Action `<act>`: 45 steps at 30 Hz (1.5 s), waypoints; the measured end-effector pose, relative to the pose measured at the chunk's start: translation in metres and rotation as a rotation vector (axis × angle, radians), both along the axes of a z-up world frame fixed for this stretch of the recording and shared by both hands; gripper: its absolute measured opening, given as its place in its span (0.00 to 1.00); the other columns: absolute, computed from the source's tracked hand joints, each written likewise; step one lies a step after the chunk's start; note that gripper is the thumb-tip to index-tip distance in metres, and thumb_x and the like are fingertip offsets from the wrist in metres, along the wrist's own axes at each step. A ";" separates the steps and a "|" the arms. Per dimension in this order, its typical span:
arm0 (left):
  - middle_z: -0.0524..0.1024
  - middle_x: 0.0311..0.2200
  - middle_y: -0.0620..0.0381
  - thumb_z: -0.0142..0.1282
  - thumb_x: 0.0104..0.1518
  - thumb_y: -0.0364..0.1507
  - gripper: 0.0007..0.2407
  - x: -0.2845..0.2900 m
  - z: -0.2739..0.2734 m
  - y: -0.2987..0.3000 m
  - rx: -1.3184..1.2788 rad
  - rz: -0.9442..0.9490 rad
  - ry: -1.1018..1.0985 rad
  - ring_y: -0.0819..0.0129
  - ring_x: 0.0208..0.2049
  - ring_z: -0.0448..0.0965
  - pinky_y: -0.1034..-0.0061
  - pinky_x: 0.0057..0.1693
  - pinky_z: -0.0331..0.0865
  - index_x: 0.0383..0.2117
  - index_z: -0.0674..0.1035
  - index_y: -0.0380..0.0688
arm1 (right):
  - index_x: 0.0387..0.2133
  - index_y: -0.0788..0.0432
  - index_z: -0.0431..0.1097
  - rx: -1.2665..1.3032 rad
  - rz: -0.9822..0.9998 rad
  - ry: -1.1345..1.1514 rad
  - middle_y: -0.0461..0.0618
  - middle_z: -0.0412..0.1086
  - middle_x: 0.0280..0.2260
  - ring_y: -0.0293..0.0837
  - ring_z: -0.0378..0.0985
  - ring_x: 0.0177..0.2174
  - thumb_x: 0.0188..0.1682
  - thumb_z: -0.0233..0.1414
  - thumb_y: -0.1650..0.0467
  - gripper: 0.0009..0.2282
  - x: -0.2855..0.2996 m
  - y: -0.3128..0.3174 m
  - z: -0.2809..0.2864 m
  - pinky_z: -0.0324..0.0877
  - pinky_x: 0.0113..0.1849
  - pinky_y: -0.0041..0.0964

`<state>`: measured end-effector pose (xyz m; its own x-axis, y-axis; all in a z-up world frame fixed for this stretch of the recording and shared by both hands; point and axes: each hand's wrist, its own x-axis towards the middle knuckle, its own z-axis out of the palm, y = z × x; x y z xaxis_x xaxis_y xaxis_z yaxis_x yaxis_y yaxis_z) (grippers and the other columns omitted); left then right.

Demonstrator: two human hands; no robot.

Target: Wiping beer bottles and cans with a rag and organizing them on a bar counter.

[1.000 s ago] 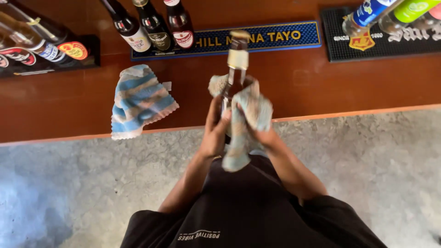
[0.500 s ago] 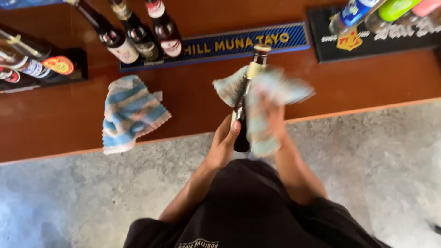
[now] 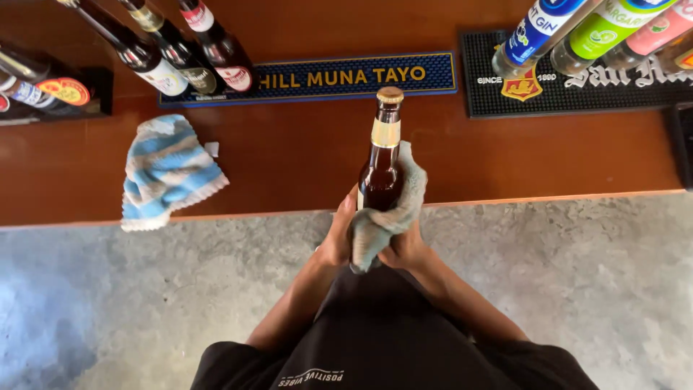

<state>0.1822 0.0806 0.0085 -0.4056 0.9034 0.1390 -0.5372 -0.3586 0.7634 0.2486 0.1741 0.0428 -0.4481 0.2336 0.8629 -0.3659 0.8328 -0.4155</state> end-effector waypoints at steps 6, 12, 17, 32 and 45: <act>0.71 0.40 0.55 0.46 0.66 0.45 0.23 0.012 0.016 0.021 -0.111 0.211 0.269 0.68 0.41 0.69 0.72 0.46 0.69 0.53 0.74 0.34 | 0.68 0.63 0.44 -0.905 0.530 -0.187 0.52 0.63 0.52 0.38 0.67 0.42 0.54 0.38 0.74 0.26 0.041 0.042 -0.051 0.67 0.44 0.29; 0.78 0.28 0.45 0.49 0.57 0.27 0.12 0.048 0.012 0.027 -0.111 -0.187 -0.016 0.61 0.24 0.79 0.73 0.35 0.75 0.40 0.74 0.27 | 0.65 0.56 0.61 -1.321 0.122 -0.587 0.59 0.61 0.64 0.51 0.63 0.63 0.50 0.54 0.49 0.34 0.028 0.110 -0.009 0.60 0.63 0.49; 0.68 0.23 0.61 0.67 0.48 0.29 0.12 0.072 -0.016 0.053 -0.276 0.337 0.248 0.76 0.24 0.65 0.82 0.31 0.57 0.37 0.81 0.41 | 0.57 0.61 0.62 -1.234 0.036 -0.436 0.54 0.69 0.50 0.44 0.74 0.48 0.41 0.45 0.42 0.40 0.018 0.130 -0.006 0.72 0.49 0.38; 0.73 0.27 0.57 0.39 0.71 0.35 0.17 0.053 0.011 0.033 -0.278 0.757 0.208 0.73 0.30 0.71 0.80 0.39 0.66 0.37 0.81 0.39 | 0.60 0.63 0.57 -0.813 0.546 -0.569 0.55 0.72 0.48 0.42 0.77 0.42 0.49 0.56 0.74 0.25 0.051 0.075 -0.060 0.75 0.45 0.35; 0.73 0.27 0.53 0.69 0.52 0.44 0.24 -0.042 0.004 0.008 -0.227 0.639 0.578 0.73 0.31 0.71 0.73 0.34 0.67 0.45 0.76 0.37 | 0.61 0.61 0.60 -0.952 0.575 -0.274 0.58 0.70 0.53 0.50 0.74 0.53 0.53 0.56 0.69 0.23 -0.059 0.104 -0.044 0.66 0.59 0.46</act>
<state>0.1398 0.0885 0.0124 -0.7632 0.5597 0.3228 0.2047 -0.2645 0.9424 0.1899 0.2780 -0.0016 -0.8455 0.4398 0.3029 -0.3910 -0.1234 -0.9121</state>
